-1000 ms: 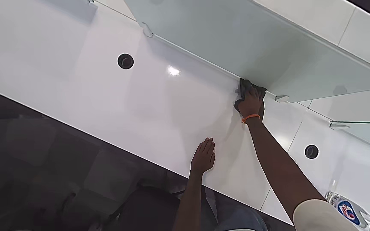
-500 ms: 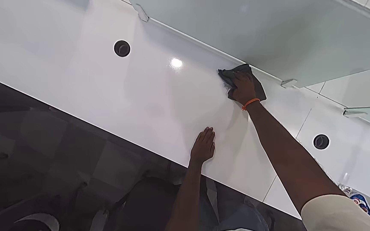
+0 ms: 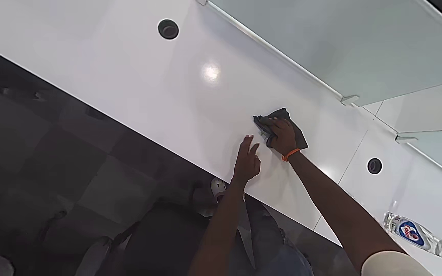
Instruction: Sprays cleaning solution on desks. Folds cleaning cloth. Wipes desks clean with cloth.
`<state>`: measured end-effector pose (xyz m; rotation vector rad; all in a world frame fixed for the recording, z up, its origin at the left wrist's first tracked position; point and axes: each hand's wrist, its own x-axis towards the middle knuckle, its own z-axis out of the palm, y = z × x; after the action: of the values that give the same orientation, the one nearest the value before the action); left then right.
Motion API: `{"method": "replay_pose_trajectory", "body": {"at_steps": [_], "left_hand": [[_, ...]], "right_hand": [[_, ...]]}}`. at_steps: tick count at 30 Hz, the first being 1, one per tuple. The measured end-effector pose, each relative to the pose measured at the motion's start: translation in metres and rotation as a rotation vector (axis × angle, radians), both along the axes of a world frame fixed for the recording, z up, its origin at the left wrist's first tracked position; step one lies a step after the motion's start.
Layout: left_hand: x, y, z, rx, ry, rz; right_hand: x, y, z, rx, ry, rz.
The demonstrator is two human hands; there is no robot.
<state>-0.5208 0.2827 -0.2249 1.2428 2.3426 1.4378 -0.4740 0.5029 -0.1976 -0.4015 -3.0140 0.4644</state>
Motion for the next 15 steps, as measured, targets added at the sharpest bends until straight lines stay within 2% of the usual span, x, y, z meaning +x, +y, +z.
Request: {"method": "replay_pose_trajectory", "body": {"at_steps": [3,7,11,15], "left_hand": [[-0.004,-0.051,0.006,0.044,-0.116,0.286],[-0.01,-0.127,-0.004,-0.003,-0.142,0.515],[-0.003,-0.182,-0.005,-0.114,-0.144,0.572],[0.016,-0.212,0.0,-0.156,-0.125,0.62]], "right_hand": [[-0.003,-0.049,-0.007,-0.022,0.008,0.031],[-0.014,-0.123,-0.011,-0.076,0.027,0.136],[-0.013,-0.195,-0.015,-0.148,0.039,0.283],[0.004,-0.233,-0.013,-0.26,0.047,0.399]]}}
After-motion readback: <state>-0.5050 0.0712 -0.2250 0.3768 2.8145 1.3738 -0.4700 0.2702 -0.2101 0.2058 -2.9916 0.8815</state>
